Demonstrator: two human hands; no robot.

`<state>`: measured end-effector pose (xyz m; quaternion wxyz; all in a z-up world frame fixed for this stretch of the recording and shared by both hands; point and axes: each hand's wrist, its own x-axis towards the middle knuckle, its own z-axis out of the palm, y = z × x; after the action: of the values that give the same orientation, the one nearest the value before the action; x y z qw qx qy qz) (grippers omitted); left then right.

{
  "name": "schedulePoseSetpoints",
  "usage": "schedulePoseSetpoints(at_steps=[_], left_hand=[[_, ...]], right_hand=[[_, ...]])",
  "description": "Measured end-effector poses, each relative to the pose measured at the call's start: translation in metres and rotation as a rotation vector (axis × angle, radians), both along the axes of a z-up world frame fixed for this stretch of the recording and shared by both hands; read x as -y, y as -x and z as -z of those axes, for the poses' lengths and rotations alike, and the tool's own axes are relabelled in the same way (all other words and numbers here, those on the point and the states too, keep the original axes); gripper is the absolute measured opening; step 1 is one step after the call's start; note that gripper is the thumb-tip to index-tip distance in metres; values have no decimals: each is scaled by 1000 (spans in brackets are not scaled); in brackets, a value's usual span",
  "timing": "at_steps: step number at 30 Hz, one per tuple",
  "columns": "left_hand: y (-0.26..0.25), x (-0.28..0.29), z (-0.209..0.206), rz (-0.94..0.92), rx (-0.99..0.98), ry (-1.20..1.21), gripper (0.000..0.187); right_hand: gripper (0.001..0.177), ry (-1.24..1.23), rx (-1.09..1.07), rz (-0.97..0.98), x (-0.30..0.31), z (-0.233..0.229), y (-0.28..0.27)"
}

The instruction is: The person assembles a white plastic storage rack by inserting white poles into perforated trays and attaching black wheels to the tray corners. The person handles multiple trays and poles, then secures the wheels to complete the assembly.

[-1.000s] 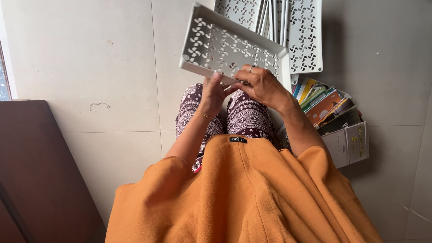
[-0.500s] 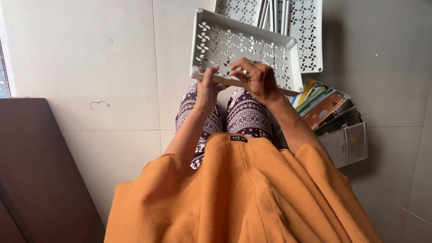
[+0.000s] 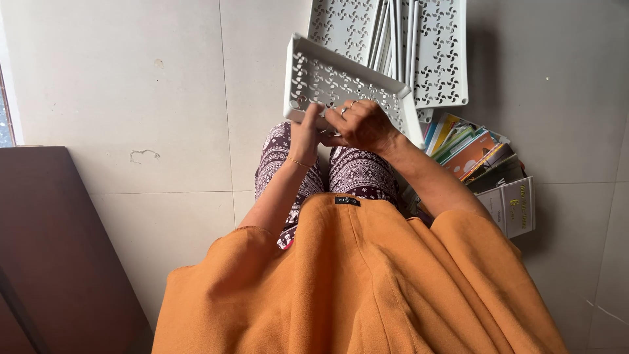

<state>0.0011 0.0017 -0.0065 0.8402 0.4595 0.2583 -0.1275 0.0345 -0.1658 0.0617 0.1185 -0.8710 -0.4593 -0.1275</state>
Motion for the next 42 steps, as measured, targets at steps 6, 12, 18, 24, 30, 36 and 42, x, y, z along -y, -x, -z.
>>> schedulePoseSetpoints(at_steps=[6,12,18,24,30,36,42], left_hand=[[-1,0,0,2,14,16,38],[-3,-1,2,-14,-28,9,41],[-4,-1,0,28,-7,-37,44],[2,-14,9,-16,2,57,37],[0,-8,22,-106,17,169,25],[4,-3,48,-147,-67,364,14],[11,-12,81,-218,-158,328,10]], right_hand=[[59,-77,-17,23,3,7,1],[62,-81,75,-24,5,2,2],[60,-55,-7,-8,12,20,-2],[61,-225,-225,214,50,38,-27],[64,-578,-827,349,58,36,-32],[45,-930,-1257,455,49,38,-34],[32,-1046,-1311,686,74,57,-38]])
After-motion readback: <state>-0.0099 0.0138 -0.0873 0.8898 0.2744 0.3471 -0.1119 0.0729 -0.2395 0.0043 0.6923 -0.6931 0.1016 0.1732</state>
